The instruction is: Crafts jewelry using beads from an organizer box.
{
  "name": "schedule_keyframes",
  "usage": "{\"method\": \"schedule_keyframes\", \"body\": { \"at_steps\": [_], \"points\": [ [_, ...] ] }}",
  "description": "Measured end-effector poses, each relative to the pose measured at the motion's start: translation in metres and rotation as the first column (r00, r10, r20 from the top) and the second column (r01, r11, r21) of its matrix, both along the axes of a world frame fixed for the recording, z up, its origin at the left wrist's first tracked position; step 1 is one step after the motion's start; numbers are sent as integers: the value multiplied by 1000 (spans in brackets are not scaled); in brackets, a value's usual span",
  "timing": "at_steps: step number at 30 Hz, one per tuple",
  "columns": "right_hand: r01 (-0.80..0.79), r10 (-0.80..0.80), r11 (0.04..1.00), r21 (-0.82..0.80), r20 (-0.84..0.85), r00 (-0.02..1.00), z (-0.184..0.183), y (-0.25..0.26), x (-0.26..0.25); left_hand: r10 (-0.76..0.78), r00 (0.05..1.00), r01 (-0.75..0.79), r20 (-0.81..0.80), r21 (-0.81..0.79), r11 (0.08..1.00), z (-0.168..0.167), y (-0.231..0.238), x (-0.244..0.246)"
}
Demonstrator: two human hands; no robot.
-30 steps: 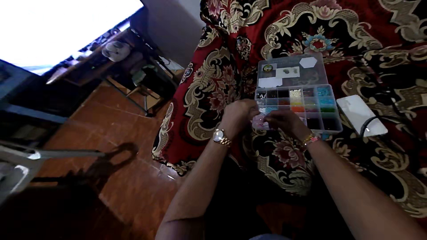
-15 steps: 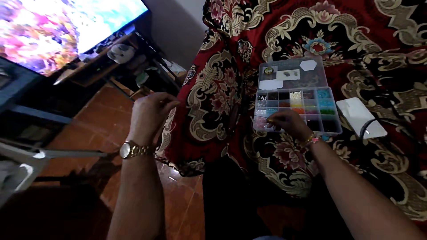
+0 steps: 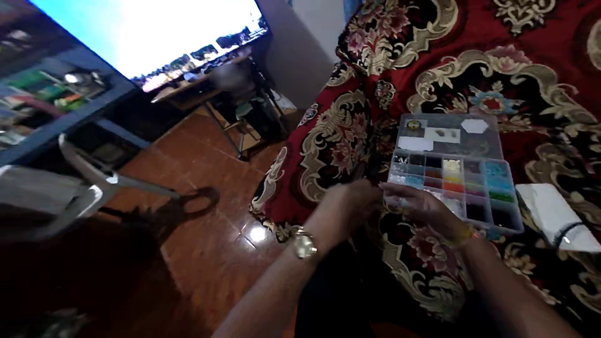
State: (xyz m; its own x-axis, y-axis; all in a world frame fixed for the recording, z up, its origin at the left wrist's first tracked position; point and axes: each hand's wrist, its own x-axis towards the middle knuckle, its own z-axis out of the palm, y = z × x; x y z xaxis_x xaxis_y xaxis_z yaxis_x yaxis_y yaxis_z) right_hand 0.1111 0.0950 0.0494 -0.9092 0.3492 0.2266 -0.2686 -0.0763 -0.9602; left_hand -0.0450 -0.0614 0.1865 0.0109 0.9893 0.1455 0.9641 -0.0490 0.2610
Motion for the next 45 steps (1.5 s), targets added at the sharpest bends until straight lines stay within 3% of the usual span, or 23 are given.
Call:
{"method": "schedule_keyframes", "body": {
  "at_steps": [1,3,8,15,20,23,26,29,31,34,37,41,45],
  "points": [
    [-70,68,993,-94,-21,997,4,-6,1,-10,1000,10,18,-14,1000,-14,5,12],
    [-111,117,986,-127,45,992,9,-14,4,8,999,-6,45,-35,999,-33,13,26],
    [52,-92,985,163,252,963,5,-2,7,105,978,-91,183,-82,992,-44,22,21],
    [163,-223,958,237,254,941,16,7,17,173,962,-152,212,-110,982,-46,12,-2],
    [166,-208,969,184,240,948,8,11,18,172,960,-192,222,70,979,-53,13,-4],
    [148,-182,977,154,239,954,0,15,17,235,905,-323,354,216,921,-46,10,-9],
    [136,-184,974,181,285,941,4,16,19,310,760,-518,571,244,820,-25,3,-17],
    [112,-143,985,132,250,958,10,13,20,230,702,-550,675,307,777,-16,-2,-19],
    [79,-126,983,164,301,945,9,14,19,180,792,-436,583,334,836,-16,-4,-17],
    [-36,-85,966,255,447,891,8,14,19,128,953,-190,276,214,958,-18,-4,-9],
    [-13,-62,982,189,388,920,10,8,16,106,994,-107,32,53,993,-35,2,15],
    [-93,92,996,-2,78,993,8,1,12,105,994,-106,12,45,993,-59,9,38],
    [-140,129,989,49,172,977,15,7,21,120,989,-119,88,-20,993,-62,9,30]
  ]
}}
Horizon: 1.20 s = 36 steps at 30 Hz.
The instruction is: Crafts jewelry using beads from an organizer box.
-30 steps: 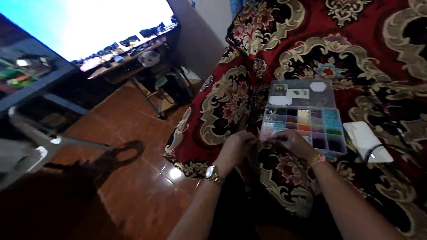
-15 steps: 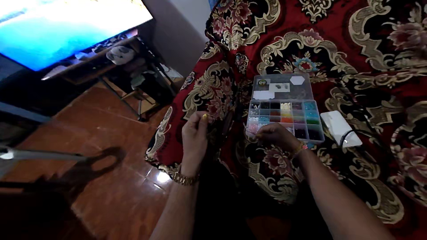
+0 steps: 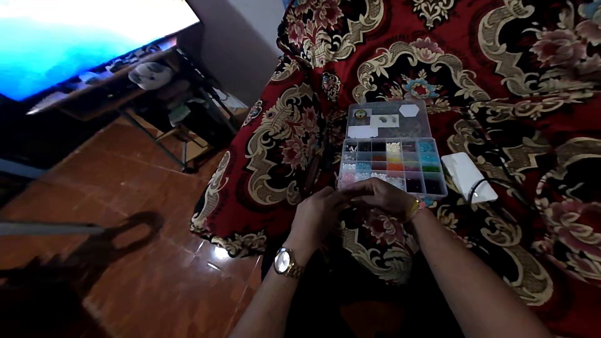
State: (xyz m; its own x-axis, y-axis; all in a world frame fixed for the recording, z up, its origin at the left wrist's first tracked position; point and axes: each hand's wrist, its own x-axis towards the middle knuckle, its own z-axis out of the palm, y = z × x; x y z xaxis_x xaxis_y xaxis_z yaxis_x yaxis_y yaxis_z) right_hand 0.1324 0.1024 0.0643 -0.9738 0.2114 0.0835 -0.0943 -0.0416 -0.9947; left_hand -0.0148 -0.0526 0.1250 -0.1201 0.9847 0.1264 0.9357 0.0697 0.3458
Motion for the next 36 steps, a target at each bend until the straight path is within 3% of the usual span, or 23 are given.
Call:
{"method": "schedule_keyframes", "body": {
  "at_steps": [5,9,17,19,22,25,27,30,36],
  "points": [
    [32,-79,981,194,238,968,6,14,9,30,1000,-30,5,103,994,8,-8,-31],
    [101,-172,965,241,296,940,9,23,21,128,992,-122,-2,266,956,20,-16,-54],
    [30,-206,899,437,363,909,1,37,29,265,964,-244,6,411,879,44,-25,-61],
    [95,-258,898,429,339,905,4,36,28,226,974,-202,-8,424,883,43,-22,-53],
    [225,-270,929,294,126,954,2,24,19,88,995,-68,-49,309,949,27,-10,-28],
    [141,-132,987,73,-122,984,-3,6,3,-19,999,28,-42,215,976,5,7,1],
    [112,-112,994,5,-49,992,3,-1,1,-32,999,37,-27,200,979,-2,15,8],
    [177,-185,981,74,121,975,8,3,4,38,999,-39,9,168,985,3,21,1],
    [394,-399,917,62,117,910,4,18,15,114,985,-140,126,226,964,-15,32,-26]
  ]
}}
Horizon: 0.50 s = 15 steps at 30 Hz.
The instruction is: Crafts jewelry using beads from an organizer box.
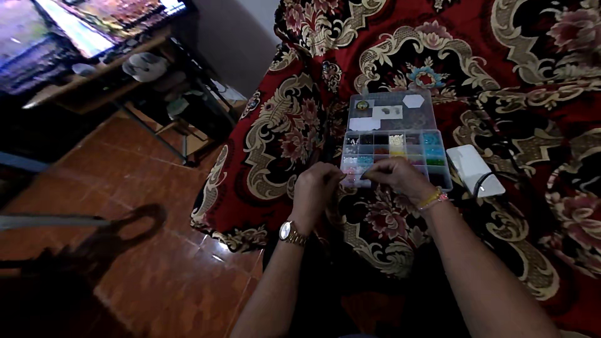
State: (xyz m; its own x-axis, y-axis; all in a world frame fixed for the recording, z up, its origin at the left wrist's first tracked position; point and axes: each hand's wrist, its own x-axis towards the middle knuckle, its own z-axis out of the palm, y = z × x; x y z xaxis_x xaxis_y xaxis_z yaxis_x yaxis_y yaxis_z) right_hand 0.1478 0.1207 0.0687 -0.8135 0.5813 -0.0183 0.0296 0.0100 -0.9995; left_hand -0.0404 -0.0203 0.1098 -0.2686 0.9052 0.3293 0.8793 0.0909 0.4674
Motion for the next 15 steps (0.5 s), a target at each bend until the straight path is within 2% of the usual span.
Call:
{"method": "schedule_keyframes", "body": {
  "at_steps": [3,5,7,11,15],
  "points": [
    [145,-162,979,-140,-117,980,-6,3,2,102,994,-91,40,-225,970,-21,7,0],
    [192,-227,961,-200,-168,959,-9,4,3,163,986,-129,39,-446,886,-35,10,8],
    [216,-262,950,-224,-201,944,-9,3,2,227,970,-145,87,-542,828,-54,8,15],
    [240,-294,941,-239,-223,930,-9,2,1,311,896,-134,316,-475,870,-89,3,22],
    [244,-306,932,-269,-222,926,-9,1,-1,304,808,-132,504,-348,928,-114,7,23]
  ]
}}
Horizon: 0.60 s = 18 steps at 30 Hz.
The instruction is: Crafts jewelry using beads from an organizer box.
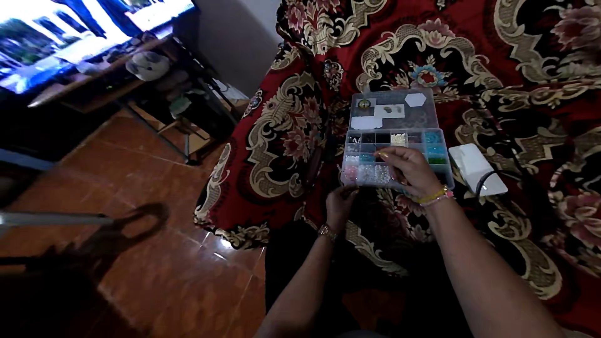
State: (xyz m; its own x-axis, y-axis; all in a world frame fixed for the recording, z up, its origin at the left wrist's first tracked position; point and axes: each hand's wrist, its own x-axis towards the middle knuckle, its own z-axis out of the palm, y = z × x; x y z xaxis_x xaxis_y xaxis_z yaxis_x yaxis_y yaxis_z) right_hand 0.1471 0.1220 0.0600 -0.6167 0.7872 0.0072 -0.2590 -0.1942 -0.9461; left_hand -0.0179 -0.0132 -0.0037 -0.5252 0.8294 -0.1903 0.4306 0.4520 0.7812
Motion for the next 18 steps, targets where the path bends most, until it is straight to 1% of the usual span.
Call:
{"method": "schedule_keyframes", "body": {
  "at_steps": [2,4,5,7,9,11,13,15,17,18],
  "points": [
    [2,-2,1000,-10,12,1000,-1,0,-1,6,997,-6,81,-1,1000,-3,1,-1],
    [3,-3,1000,-18,26,1000,-1,0,0,14,992,-17,123,25,1000,-1,1,0],
    [2,-2,1000,-21,22,1000,-2,1,0,26,989,-38,149,79,996,3,-1,1],
    [1,-1,999,-40,-11,1000,-5,3,1,56,978,-104,201,240,965,12,-8,1],
    [10,-16,997,-75,-80,997,-6,5,3,87,980,-151,180,378,913,21,-16,-4],
    [17,-40,993,-120,-185,982,-8,8,7,143,977,-201,160,455,867,27,-22,-13],
    [26,-72,987,-158,-288,955,-11,12,13,209,962,-268,176,451,852,29,-28,-24],
    [37,-109,981,-192,-376,920,-12,17,18,256,947,-313,194,370,875,27,-33,-34],
    [67,-138,980,-189,-393,909,-9,21,23,276,947,-312,165,267,912,20,-37,-41],
    [102,-164,978,-183,-365,916,-6,22,25,275,952,-300,137,220,928,16,-40,-43]
  ]
}}
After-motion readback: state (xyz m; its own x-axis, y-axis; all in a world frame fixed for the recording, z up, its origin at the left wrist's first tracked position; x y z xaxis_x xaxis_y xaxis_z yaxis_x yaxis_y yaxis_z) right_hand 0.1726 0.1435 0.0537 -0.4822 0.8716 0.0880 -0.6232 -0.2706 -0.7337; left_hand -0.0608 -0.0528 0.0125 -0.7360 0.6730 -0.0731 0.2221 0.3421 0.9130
